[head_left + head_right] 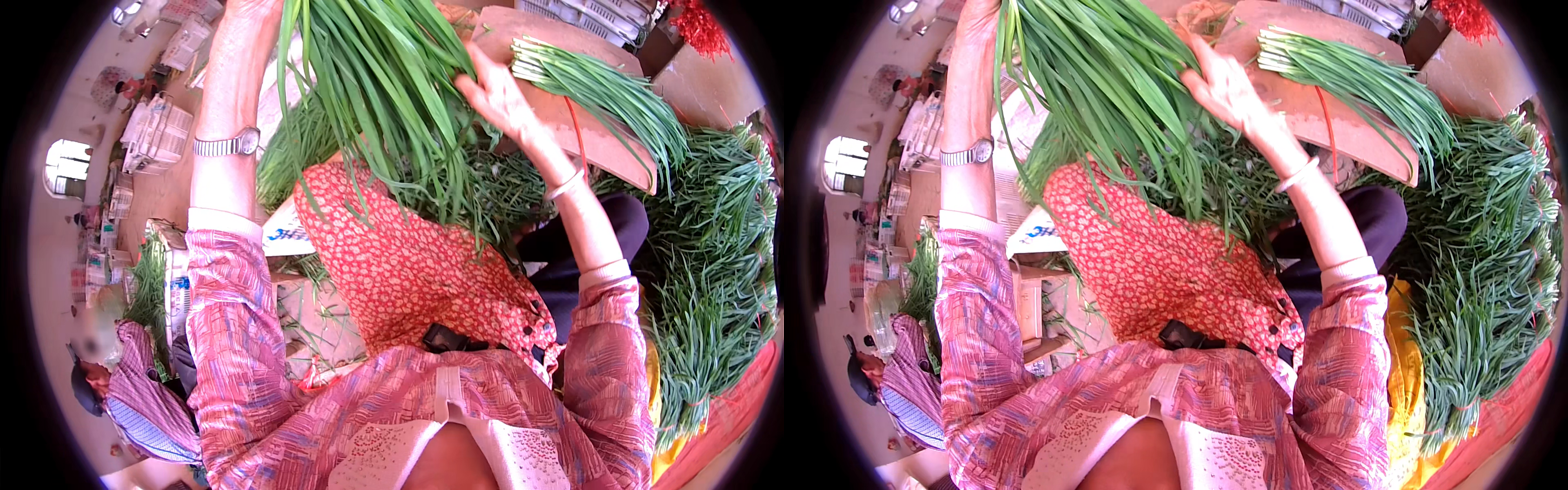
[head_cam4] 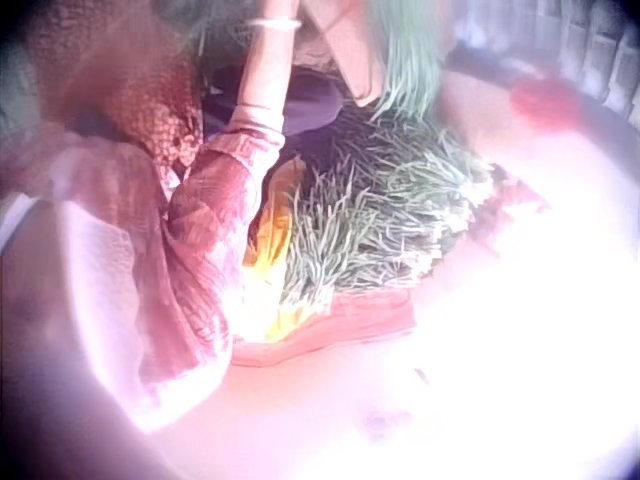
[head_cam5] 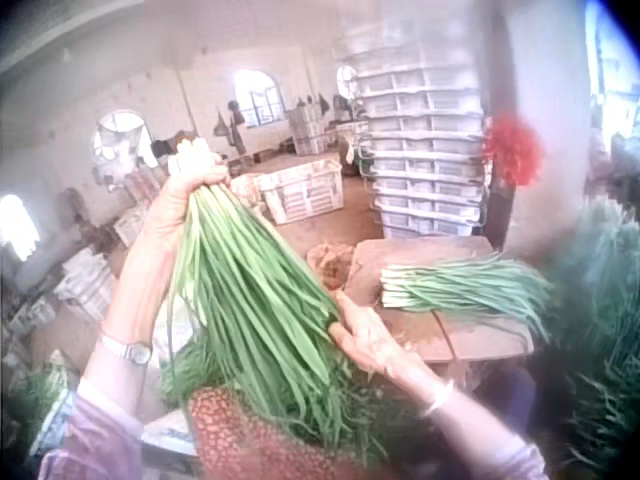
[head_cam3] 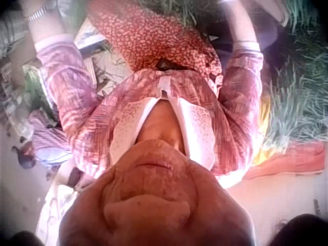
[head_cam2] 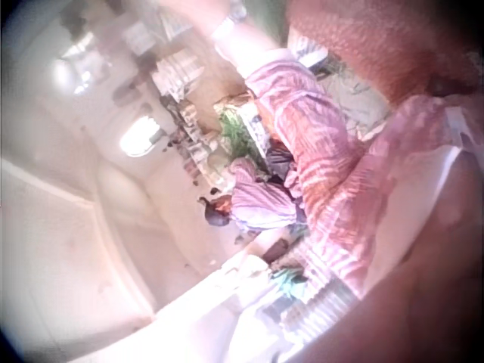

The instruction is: The person sorts through green chives by hand, bundles them together, and ties the bundle with a red plastic strip before placing it onto a pile.

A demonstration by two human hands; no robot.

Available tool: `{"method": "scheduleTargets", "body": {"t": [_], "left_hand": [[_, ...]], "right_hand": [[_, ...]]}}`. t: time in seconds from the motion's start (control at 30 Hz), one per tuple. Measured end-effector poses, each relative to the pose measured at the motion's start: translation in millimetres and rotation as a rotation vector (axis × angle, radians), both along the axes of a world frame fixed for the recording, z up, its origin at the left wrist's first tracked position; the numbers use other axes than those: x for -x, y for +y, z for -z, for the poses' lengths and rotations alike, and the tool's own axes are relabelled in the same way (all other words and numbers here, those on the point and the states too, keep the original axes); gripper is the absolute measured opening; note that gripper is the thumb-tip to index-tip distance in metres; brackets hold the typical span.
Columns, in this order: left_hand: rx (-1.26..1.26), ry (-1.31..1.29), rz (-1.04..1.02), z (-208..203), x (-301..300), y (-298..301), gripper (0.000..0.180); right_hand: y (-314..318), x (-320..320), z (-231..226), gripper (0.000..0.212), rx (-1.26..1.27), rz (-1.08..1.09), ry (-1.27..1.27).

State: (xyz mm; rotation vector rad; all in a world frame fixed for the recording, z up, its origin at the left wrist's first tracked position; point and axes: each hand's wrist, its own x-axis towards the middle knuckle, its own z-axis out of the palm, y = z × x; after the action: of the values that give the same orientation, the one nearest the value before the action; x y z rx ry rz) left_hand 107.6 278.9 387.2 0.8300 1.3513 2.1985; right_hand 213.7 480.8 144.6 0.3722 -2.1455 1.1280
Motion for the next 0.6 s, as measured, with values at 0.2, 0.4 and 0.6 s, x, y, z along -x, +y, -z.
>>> {"method": "scheduleTargets", "body": {"t": [0.2, 0.4, 0.6], "left_hand": [[0.033, 0.117, -0.164, -39, 47, -17, 0.009], [0.066, 0.457, -0.528, -38, 51, -9, 0.011], [0.047, 0.508, -0.503, -25, 28, 24, 0.012]], "right_hand": [[30, -61, 89, 0.034, -0.439, -0.079, -0.840], [15, -66, -74, 0.025, -0.199, 0.104, -0.372], [-48, -15, -152, 0.026, 0.257, -0.110, -0.015]]}}
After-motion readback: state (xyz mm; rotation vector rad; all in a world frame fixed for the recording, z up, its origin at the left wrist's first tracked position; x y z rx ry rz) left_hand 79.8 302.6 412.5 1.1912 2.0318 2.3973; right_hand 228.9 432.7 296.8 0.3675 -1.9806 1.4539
